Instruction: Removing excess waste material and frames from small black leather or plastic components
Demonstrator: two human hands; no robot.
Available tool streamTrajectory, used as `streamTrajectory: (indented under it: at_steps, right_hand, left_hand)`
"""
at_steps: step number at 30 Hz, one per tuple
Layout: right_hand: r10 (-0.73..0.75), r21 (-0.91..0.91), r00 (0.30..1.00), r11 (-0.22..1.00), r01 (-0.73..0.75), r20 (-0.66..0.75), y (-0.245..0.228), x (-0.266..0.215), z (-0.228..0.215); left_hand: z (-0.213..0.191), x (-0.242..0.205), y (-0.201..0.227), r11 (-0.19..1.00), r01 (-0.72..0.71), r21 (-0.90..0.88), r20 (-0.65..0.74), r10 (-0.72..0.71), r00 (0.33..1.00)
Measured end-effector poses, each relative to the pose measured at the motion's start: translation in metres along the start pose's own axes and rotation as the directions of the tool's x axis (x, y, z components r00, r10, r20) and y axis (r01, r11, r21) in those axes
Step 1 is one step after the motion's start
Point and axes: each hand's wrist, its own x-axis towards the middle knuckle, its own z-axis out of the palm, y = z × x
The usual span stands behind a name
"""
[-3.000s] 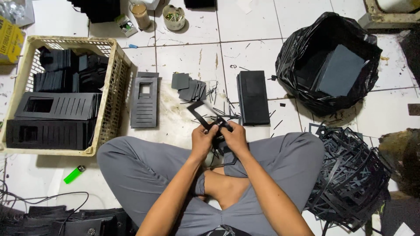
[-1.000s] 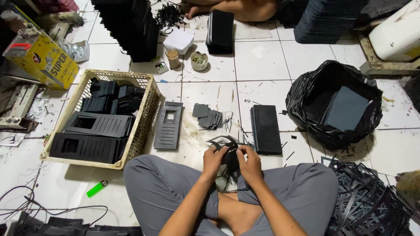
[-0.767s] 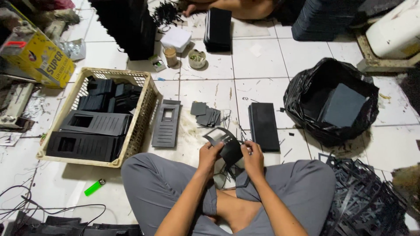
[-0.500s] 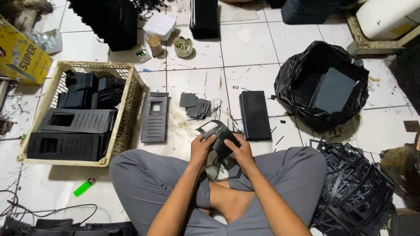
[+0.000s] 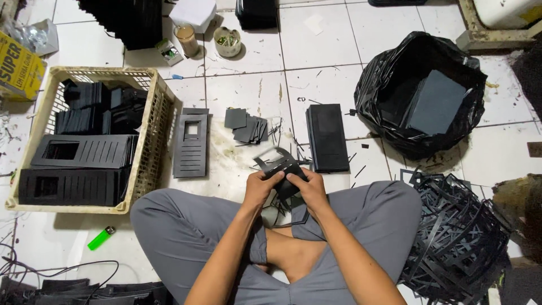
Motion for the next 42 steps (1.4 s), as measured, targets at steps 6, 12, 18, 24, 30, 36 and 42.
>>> streamTrajectory:
  at_steps: [6,12,18,24,30,36,42]
  right_hand:
    - [0.004,-0.193,0.997,0.981,-0.020,-0.083,0.012,0.008,-0.001]
    - [-0.024,-0.425,0.989,0.904,-0.041,-0.147,0.020,0.024,0.005]
    - [0.019,-0.335,0.987,0.940,-0.071,-0.157,0.018,0.021,0.004]
    - [0.083,-0.024,0.996,0.996,-0.084,-0.031,0.009,0.006,0.001]
    - [0.039,0.016,0.999,0.999,-0.040,0.034,0.020,0.010,-0.007]
    - [0.014,-0.009,1.000,1.000,-0.014,0.010,0.002,-0.002,-0.004]
    - [-0.013,-0.129,1.000,0.992,0.011,-0.015,0.012,0.003,-0.004]
  left_hand:
    - [0.001,-0.007,-0.004,0.983,-0.060,0.172,-0.024,0.065,0.998]
    - [0.004,-0.010,0.000,0.990,-0.106,0.096,-0.036,0.110,0.993]
    - [0.010,-0.014,0.009,0.987,-0.142,0.079,0.011,0.142,0.990]
    - [0.004,-0.006,0.002,0.994,-0.094,0.052,-0.061,0.097,0.993]
    - [-0.002,-0.003,-0.001,0.995,-0.073,0.074,-0.084,0.079,0.993]
    - [-0.001,-0.003,0.000,0.988,-0.073,0.135,-0.034,0.078,0.996]
    - [0.001,-0.008,-0.001,0.985,-0.089,0.149,0.006,0.089,0.996]
